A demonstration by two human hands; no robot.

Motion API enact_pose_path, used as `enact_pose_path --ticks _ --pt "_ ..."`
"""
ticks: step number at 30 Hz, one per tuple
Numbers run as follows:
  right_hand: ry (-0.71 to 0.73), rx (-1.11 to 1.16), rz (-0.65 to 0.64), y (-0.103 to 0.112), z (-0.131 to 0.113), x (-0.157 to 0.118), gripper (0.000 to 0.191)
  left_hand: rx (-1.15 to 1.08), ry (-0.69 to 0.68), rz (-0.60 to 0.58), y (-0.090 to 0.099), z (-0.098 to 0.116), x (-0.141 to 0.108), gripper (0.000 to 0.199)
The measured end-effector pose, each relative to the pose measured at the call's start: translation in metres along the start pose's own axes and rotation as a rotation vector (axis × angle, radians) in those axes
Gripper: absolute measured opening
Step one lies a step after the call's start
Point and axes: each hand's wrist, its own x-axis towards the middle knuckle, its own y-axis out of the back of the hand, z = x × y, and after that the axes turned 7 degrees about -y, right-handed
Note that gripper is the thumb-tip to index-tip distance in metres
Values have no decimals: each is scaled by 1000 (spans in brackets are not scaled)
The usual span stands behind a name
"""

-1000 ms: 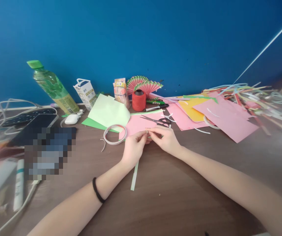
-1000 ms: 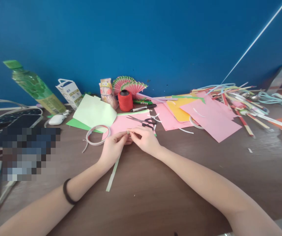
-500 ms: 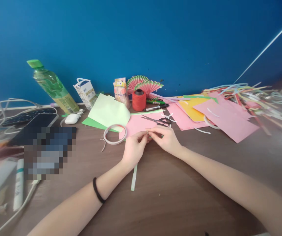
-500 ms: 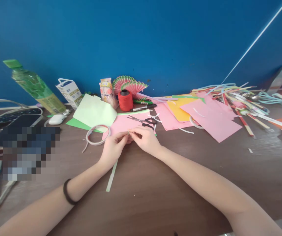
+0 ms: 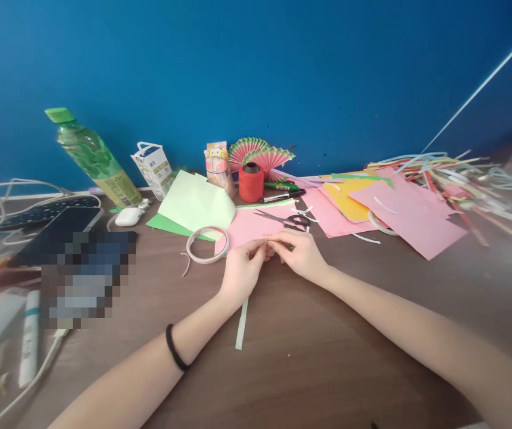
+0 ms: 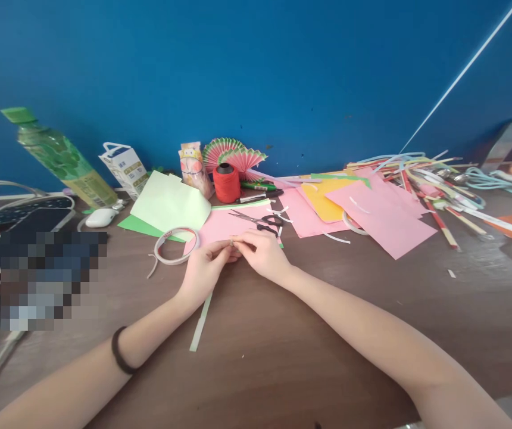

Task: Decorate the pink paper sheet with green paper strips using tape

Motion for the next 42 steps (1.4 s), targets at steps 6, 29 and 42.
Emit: enact_pose_path --ticks 6,29,42 --pt "-14 -24 -6 -2 1 -1 16 -2 -12 -12 0 2 -1 28" --pt "12 -60 -4 -1 -1 -2 17 33 -40 -36 1 0 -2 27" --pt "-12 -14 -14 -1 -1 -3 17 5 -19 -13 0 6 -1 25"
